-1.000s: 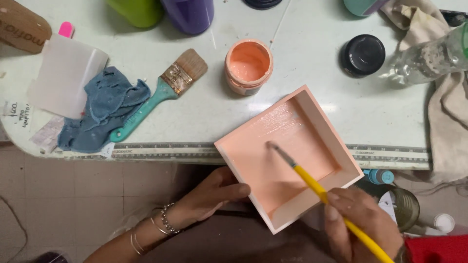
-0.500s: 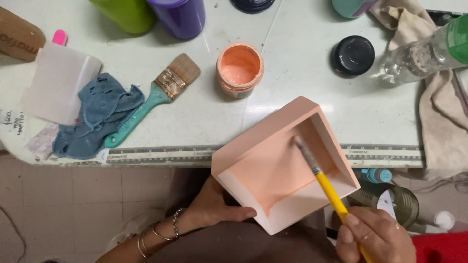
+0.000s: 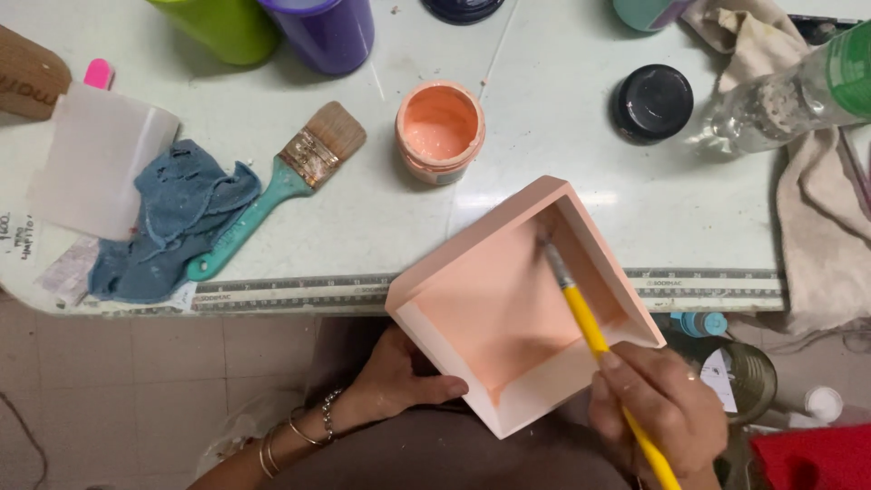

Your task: Painting a small wooden box and mixing paint in a jar using a paintbrush

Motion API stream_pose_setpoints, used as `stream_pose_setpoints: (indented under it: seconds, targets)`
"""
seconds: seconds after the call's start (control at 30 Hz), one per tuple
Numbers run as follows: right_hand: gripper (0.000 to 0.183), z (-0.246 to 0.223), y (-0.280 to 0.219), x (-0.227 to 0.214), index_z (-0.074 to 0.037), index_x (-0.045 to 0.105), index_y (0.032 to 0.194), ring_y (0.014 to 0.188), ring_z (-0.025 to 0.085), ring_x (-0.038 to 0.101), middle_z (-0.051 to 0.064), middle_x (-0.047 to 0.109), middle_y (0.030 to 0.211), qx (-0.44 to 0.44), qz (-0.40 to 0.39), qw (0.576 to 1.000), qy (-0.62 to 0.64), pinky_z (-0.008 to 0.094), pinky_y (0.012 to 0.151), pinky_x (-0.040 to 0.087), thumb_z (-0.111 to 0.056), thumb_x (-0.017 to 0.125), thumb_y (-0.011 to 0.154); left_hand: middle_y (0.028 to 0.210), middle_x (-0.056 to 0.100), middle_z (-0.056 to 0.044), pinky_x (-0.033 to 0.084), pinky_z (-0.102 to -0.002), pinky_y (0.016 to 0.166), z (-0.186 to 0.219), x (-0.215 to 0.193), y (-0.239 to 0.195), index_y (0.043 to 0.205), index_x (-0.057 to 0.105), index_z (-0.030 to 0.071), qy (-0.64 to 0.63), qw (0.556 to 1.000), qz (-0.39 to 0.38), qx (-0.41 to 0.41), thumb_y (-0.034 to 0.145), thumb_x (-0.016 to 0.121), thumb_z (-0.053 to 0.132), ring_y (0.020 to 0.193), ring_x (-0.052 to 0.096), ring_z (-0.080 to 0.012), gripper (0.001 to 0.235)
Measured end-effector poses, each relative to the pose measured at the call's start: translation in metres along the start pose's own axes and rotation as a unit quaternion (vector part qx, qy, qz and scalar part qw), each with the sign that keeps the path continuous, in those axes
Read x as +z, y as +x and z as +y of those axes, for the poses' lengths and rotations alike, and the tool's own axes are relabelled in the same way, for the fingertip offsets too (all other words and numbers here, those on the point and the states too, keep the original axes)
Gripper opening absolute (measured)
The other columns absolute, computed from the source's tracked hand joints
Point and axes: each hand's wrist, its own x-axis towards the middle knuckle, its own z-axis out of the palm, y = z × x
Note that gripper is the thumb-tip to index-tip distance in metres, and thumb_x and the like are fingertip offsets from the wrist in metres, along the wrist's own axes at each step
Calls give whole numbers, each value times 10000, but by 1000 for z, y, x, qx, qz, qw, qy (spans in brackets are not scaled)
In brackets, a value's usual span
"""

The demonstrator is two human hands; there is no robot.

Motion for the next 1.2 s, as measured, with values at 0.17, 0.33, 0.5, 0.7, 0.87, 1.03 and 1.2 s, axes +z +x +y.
stream_pose_setpoints:
  seconds: [0.17,0.33,0.5,0.7,0.87,1.03,1.2]
  targets:
    - [249,16,-28,-9,-40,617,959,672,257,629,147,612,1002,29,-146,988,37,307,622,519,-190,591,761,970,669,-23,521,-291,772,1,0,1,1013,614,74,-1,1000,12,-12,573,809,271,896,606,-117,520]
    - [126,-7,13,9,35,513,897,591,249,568,229,587,793,-10,35,999,39,278,532,467,-34,570,809,1068,635,-44,505,-318,832,3,1,1,1130,542,64,-6,1000,3,6,581,794,318,980,582,-137,655]
    - [291,10,-16,-4,-69,588,1029,717,182,638,99,623,958,-16,-137,989,55,257,661,519,-222,587,781,985,668,-36,526,-295,801,5,0,1,1034,606,63,3,1000,12,-26,562,809,255,918,607,-127,548]
    - [123,-2,17,14,34,509,864,660,276,619,224,615,818,-50,44,998,-1,317,563,516,-72,560,827,1008,657,-28,522,-294,790,0,-1,1,1059,587,70,15,1000,5,-2,588,791,326,918,601,-115,574]
    - [266,14,-21,-6,-84,615,985,757,189,658,106,640,963,2,-154,986,57,288,676,519,-238,593,770,946,669,-16,527,-285,779,4,-1,1,991,617,79,22,1000,-1,-11,599,789,288,888,609,-111,476]
    - [243,3,-5,2,-57,500,1044,738,212,628,160,604,969,44,-57,997,23,270,582,487,-115,593,826,974,667,-22,527,-290,782,5,-1,0,1007,616,71,4,1000,-17,7,628,779,290,899,603,-110,467]
    - [109,-17,10,2,-22,557,847,570,215,628,150,616,740,9,-53,980,193,212,506,494,-113,539,789,935,694,-29,543,-286,771,5,0,0,945,651,66,12,999,4,-42,586,793,290,861,632,-113,447]
